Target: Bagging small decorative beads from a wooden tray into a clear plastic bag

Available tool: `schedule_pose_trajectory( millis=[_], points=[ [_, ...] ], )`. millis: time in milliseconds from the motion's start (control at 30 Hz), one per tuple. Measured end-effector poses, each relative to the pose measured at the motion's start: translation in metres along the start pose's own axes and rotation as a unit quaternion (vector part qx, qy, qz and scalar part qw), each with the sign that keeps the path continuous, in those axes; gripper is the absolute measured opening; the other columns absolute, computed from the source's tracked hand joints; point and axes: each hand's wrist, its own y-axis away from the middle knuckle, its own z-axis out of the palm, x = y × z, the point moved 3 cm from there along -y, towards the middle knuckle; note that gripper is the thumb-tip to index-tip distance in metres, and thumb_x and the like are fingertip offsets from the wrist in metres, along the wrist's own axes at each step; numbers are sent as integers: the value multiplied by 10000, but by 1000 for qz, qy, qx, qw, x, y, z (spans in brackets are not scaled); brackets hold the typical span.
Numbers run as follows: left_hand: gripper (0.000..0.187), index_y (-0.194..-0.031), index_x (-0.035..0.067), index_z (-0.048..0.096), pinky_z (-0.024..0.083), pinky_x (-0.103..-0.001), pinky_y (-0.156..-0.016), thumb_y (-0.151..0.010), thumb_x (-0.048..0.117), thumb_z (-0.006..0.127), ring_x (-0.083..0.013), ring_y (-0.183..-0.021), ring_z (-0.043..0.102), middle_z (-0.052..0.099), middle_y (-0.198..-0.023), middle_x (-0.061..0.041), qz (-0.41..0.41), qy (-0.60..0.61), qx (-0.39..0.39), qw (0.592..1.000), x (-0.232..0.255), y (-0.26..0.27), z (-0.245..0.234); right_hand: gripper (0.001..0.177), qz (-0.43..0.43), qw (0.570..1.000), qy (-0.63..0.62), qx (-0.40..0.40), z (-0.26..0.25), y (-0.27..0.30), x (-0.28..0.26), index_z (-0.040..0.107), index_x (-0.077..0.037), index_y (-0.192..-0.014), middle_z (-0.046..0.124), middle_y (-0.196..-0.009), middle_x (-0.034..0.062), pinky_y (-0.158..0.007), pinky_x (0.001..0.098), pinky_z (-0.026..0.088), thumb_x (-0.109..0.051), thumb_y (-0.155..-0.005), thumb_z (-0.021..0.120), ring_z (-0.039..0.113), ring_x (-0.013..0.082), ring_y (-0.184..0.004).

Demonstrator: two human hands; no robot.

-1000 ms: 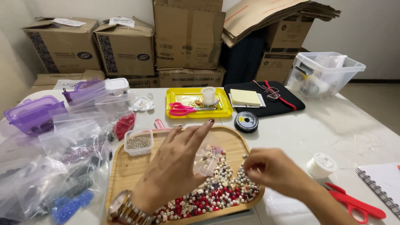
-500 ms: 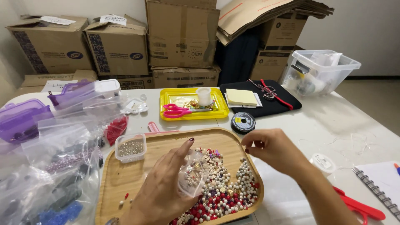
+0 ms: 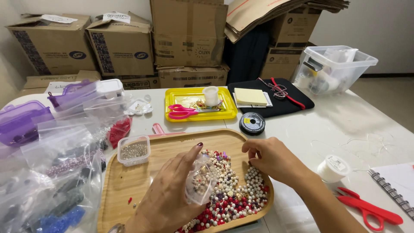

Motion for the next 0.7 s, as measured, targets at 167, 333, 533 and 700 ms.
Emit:
schedule_pose_trajectory(
  millis=[167, 333, 533, 700],
  points=[
    [1095, -1547, 41, 288, 476, -506, -1032, -680, 246, 923, -349, -1187, 615, 613, -1329, -190, 6, -4, 11, 1000, 8, 0, -1, 350, -85, 982, -154, 70, -4, 21, -39, 752, -163, -1084, 791, -756, -13, -610, 253, 525, 17, -783, 747, 635, 93, -629],
    [1000, -1553, 23, 271, 448, -488, -1045, -732, 221, 805, -390, -1186, 592, 598, -1317, -219, 14, 7, 26, 1000, 13, 4, -8, 432, -248, 907, -323, 104, 10, 44, -93, 709, -118, -1175, 776, -801, 18, -581, 251, 503, 20, -782, 824, 533, 107, -610],
    [979, -1511, -40, 322, 476, -474, -1046, -726, 228, 840, -373, -1134, 617, 621, -1272, -231, 54, 4, 55, 997, 16, 3, -12, 145, -90, 963, -202, 152, -34, 23, -7, 840, -94, -877, 826, -776, -13, -651, 200, 488, 14, -780, 825, 634, 45, -685],
    [1059, -1536, 9, 273, 503, -496, -1059, -734, 264, 915, -329, -1144, 656, 629, -1288, -187, 30, -9, 21, 999, 12, 2, -6, 79, 71, 990, -115, 49, -21, 16, 34, 875, -61, -853, 866, -821, 36, -746, 248, 580, -54, -788, 832, 750, 103, -756]
  ],
)
